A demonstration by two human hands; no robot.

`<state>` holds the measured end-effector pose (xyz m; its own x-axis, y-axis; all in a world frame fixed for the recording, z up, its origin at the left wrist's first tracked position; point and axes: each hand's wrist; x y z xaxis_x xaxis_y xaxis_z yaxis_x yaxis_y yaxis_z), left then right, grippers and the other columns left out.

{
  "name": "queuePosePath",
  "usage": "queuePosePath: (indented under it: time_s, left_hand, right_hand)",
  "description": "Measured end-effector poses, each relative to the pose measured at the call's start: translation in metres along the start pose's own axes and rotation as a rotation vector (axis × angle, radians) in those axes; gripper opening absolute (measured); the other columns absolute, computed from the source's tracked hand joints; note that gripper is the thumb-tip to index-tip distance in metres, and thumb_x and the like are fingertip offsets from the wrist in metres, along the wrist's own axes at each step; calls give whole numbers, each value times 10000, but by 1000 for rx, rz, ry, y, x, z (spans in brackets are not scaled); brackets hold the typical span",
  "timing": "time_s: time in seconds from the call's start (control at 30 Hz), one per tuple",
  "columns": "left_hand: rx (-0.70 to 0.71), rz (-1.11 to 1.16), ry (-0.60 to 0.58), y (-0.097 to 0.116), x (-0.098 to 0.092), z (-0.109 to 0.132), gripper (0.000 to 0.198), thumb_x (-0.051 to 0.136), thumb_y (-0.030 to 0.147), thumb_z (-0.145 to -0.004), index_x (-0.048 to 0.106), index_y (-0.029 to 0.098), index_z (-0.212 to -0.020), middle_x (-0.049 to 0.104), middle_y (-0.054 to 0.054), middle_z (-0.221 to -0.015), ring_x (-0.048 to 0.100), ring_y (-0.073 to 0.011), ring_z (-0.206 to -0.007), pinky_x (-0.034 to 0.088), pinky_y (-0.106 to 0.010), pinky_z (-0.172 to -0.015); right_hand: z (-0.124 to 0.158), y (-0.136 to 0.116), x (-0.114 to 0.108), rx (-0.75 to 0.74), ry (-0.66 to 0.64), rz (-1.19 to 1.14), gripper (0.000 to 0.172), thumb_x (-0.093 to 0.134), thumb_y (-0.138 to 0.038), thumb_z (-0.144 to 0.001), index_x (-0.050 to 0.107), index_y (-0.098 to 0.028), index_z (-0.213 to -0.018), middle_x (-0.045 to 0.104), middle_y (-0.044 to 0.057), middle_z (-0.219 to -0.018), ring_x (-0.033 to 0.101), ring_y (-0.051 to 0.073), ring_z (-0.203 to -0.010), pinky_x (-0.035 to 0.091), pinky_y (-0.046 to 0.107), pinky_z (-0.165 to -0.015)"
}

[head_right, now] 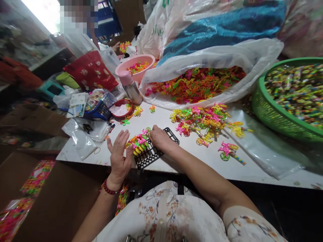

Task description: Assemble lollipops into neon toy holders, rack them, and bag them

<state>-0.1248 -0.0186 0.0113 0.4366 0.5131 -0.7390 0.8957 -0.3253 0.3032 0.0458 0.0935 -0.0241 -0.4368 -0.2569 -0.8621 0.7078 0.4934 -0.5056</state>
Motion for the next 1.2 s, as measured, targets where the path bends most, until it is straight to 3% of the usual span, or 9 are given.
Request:
queuePosePath:
  time_s: [0.07, 0.17, 0.27, 0.37, 0.47, 0.73, 0.97, 1.1, 1.2]
  left_hand:
    - [-29, 16, 105, -3, -2, 1, 411, 438, 224, -974, 485, 227, -1383, 627, -113, -1316, 500, -232, -1330, 160, -569, -1201]
    - [19, 39, 102, -7, -4, 0, 395, 455, 204, -963, 513, 220, -1354, 646, -106, -1279, 516, -222, -1306, 292, -521, -1167]
    - [133, 13, -50, -9, -4, -5, 477, 459, 215, -962, 426, 228, -1437, 568, -108, -1399, 412, -229, -1401, 265, -511, -1186]
    - [263, -44, -292, -8, -1, -11, 531, 445, 256, -972, 347, 203, -1491, 437, -115, -1520, 284, -247, -1474, 203, -511, -1209]
    - [289, -85, -395, -7, 4, -14, 526, 429, 263, -979, 347, 165, -1489, 422, -120, -1529, 304, -240, -1466, 229, -475, -1203]
    - [283, -90, -364, -6, 7, -10, 643, 450, 221, -961, 196, 115, -1541, 388, -146, -1545, 271, -229, -1480, 289, -437, -1185]
    - [282, -70, -335, -6, 9, -10, 649, 459, 219, -955, 202, 123, -1542, 402, -148, -1536, 284, -240, -1474, 295, -450, -1180]
    - [281, -67, -334, -6, 9, -10, 654, 472, 222, -952, 204, 118, -1540, 409, -152, -1531, 288, -238, -1473, 297, -448, -1180]
    - [280, -68, -332, -6, 9, -10, 644, 477, 221, -949, 226, 113, -1532, 417, -159, -1525, 292, -242, -1471, 296, -453, -1181]
  right_hand:
    - [-1, 1, -1, 44, -1, 29, 159, 536, -163, -929, 677, -156, -856, 617, 128, -967, 615, 200, -797, 442, 291, -734]
    - [4, 5, -8, 126, 104, -11, 144, 506, -184, -941, 648, -164, -950, 654, 123, -958, 624, 214, -837, 436, 294, -744]
    - [13, 11, -12, 201, 154, -244, 115, 507, -224, -935, 607, -184, -976, 688, 71, -876, 634, 199, -794, 451, 292, -720]
    - [20, 15, -6, 234, 87, -613, 119, 532, -261, -912, 570, -195, -1003, 695, 20, -833, 642, 156, -677, 475, 264, -648]
    - [22, 14, 4, 190, 35, -802, 171, 564, -317, -892, 587, -188, -1001, 689, 2, -807, 644, 144, -664, 489, 255, -649]
    - [17, 5, 12, -53, -15, -505, 76, 583, -183, -861, 658, -184, -846, 705, 36, -849, 599, 162, -768, 437, 256, -737]
    - [15, 4, 11, -110, -18, -446, 186, 523, -45, -806, 646, -178, -851, 706, 56, -877, 615, 166, -804, 425, 248, -738]
    - [14, 5, 12, -64, 15, -526, 103, 556, -110, -805, 633, -176, -787, 658, 18, -750, 570, 151, -706, 411, 257, -688]
    - [14, 5, 11, 83, 97, -864, 65, 645, -226, -770, 641, -177, -814, 627, -12, -711, 549, 135, -652, 424, 258, -646]
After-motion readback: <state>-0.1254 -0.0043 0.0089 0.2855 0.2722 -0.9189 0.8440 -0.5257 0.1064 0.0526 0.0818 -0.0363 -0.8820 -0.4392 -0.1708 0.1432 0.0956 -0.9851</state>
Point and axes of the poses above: each hand's wrist, its own z-axis away from the middle knuckle, its own x-axis out of the palm, y = z × x
